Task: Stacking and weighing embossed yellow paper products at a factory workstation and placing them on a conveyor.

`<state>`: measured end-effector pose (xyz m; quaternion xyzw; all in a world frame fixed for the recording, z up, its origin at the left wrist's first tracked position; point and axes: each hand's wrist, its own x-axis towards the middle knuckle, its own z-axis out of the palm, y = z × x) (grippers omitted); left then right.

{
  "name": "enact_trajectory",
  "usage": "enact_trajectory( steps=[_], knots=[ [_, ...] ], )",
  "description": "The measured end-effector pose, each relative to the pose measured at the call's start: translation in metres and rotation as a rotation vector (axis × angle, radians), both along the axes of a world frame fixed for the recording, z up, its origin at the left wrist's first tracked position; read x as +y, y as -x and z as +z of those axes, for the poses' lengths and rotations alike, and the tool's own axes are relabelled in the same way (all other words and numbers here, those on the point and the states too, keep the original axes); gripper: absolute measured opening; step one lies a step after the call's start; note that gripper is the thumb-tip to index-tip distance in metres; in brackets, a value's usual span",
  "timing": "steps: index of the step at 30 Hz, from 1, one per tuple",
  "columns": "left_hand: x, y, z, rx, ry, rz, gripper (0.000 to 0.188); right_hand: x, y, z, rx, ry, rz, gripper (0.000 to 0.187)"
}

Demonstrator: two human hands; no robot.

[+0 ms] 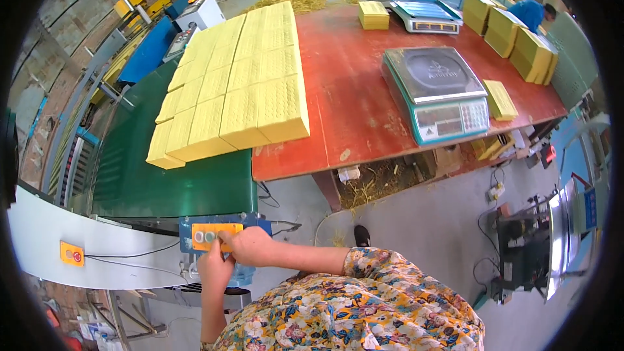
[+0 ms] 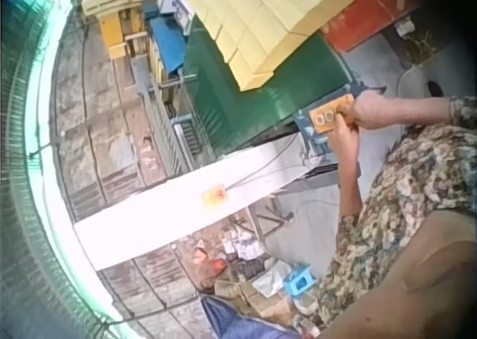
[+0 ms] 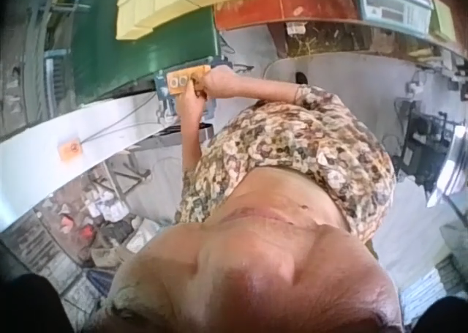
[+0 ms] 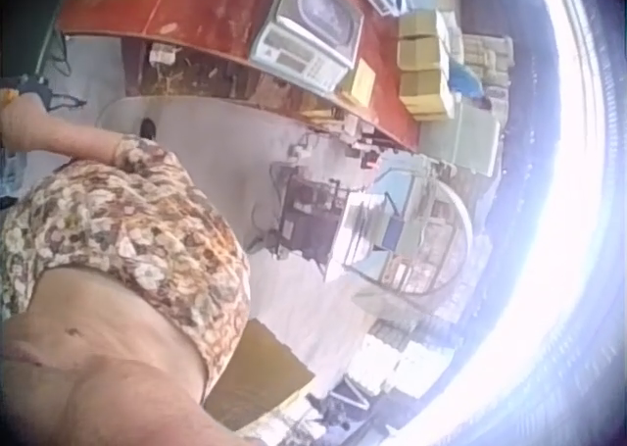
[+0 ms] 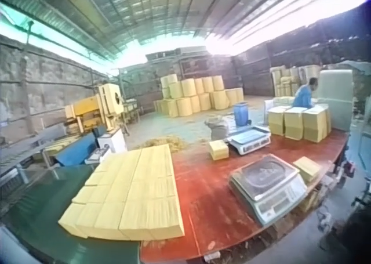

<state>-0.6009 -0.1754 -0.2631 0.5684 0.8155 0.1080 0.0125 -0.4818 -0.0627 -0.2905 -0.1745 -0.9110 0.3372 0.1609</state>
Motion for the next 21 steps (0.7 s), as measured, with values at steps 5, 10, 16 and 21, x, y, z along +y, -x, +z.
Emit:
enact_trajectory(
  steps=[5, 10, 16, 21],
  knots=[
    [0.006, -0.021, 0.017, -0.009, 0.114, 0.17, 0.039, 0.024, -0.001, -0.004, 0.069, 0.041, 0.205, 0.046],
    [0.007, -0.034, 0.02, -0.019, 0.184, 0.327, 0.041, 0.038, 0.001, -0.01, 0.09, 0.084, 0.351, 0.05],
    [0.022, -0.042, 0.028, -0.112, 0.125, 0.417, 0.039, 0.063, -0.002, -0.008, 0.073, 0.123, 0.478, 0.055],
    [0.016, -0.038, 0.029, -0.159, 0.203, 0.498, 0.041, 0.102, -0.036, 0.005, 0.046, 0.26, 0.443, 0.061]
  ],
)
